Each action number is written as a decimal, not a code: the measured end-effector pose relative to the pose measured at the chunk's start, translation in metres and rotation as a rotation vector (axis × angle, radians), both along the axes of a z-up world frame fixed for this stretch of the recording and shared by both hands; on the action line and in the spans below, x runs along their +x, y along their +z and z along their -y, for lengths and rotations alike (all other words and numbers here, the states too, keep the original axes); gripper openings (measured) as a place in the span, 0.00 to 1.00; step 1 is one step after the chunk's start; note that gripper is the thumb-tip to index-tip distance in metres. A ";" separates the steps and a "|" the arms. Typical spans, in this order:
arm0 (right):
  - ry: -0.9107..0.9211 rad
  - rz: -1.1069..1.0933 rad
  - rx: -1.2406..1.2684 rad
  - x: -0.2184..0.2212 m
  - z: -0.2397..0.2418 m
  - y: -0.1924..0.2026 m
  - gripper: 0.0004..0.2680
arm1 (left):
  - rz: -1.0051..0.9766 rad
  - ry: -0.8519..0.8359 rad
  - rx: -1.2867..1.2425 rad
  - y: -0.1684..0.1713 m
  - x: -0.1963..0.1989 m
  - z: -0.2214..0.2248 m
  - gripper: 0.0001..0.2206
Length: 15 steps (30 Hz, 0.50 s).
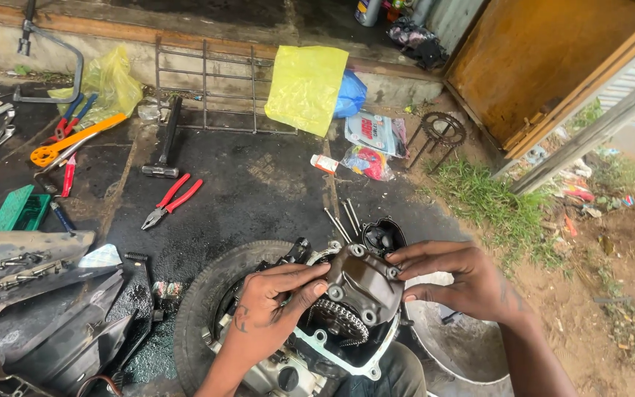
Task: The person sits on the ground working on a disassembled motorcycle engine. They handle the cylinder head and cam chain, fit a small metal cover component onto the head, then use a socket wrench to work on fasteners and manipulate parts inside the engine by hand.
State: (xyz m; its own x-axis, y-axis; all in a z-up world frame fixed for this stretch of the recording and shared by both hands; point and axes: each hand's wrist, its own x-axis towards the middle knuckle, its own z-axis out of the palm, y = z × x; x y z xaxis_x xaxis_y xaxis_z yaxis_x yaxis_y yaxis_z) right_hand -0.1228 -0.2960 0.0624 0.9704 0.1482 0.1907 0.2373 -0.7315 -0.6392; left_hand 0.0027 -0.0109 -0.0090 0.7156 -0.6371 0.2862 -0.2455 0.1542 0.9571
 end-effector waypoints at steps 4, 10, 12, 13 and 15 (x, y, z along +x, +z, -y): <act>-0.025 0.029 0.041 -0.002 -0.001 -0.006 0.10 | 0.000 0.001 0.040 0.005 -0.001 0.001 0.14; -0.070 0.022 0.115 -0.005 -0.002 -0.011 0.10 | 0.005 0.006 0.035 0.000 -0.002 0.003 0.15; -0.095 0.009 0.132 -0.006 -0.002 -0.013 0.10 | 0.021 0.009 0.013 -0.002 -0.002 0.003 0.15; -0.107 0.009 0.137 -0.006 -0.002 -0.014 0.10 | 0.010 0.013 0.008 -0.004 -0.001 0.004 0.15; -0.119 0.007 0.144 -0.008 -0.002 -0.019 0.11 | -0.004 0.015 0.006 -0.004 -0.002 0.003 0.15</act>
State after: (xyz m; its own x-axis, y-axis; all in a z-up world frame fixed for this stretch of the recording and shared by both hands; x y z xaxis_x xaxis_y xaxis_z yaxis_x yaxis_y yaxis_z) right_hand -0.1306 -0.2940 0.0434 0.9780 0.0028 0.2084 0.1591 -0.6558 -0.7379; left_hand 0.0009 -0.0141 -0.0135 0.7264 -0.6277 0.2800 -0.2442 0.1450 0.9588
